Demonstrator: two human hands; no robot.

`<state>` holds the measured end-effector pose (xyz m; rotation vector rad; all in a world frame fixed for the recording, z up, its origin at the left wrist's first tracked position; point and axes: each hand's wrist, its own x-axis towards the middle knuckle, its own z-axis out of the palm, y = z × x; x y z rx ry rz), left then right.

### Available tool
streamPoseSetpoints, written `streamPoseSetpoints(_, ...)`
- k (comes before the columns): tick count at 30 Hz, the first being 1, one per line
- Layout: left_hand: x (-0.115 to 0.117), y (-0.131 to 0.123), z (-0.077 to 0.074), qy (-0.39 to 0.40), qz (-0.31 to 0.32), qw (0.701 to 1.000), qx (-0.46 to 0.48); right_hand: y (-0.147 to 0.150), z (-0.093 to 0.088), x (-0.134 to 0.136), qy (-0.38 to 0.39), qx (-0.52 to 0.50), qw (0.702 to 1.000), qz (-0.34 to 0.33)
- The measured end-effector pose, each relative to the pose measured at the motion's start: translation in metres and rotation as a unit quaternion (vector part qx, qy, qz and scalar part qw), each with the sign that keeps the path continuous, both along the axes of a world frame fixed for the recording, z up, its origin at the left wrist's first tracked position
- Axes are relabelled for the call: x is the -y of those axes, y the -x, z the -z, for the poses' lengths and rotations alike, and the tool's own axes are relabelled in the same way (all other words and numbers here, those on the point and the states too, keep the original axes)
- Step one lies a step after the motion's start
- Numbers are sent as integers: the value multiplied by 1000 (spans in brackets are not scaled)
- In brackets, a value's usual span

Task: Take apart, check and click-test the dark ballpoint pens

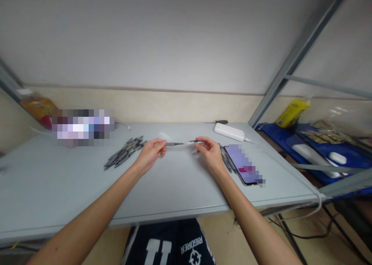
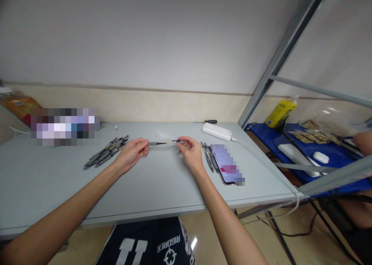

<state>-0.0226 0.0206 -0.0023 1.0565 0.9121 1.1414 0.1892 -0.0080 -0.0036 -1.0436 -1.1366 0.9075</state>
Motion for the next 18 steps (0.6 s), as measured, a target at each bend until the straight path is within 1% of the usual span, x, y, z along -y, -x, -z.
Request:
streamPoseSetpoints(4, 0, 1, -2, 1, -17, 1000, 9, -2, -1, 0, 8, -44, 998, 47)
streamPoseSetpoints(7, 1, 1, -3, 0, -26, 999, 20, -4, -3, -1, 16, -96, 991, 91)
streamPoseSetpoints(9, 1, 1, -3, 1, -29, 999, 25, -6, -4, -2, 19, -133, 985, 108)
streamPoseSetpoints(13, 0, 1, -3, -2, -34, 999, 27, -6, -5, -2, 25, -162, 981, 103)
streamPoseSetpoints(18, 0, 0, -3, -5, -35, 999, 22, -5, -3, -2, 19, -139, 986, 85)
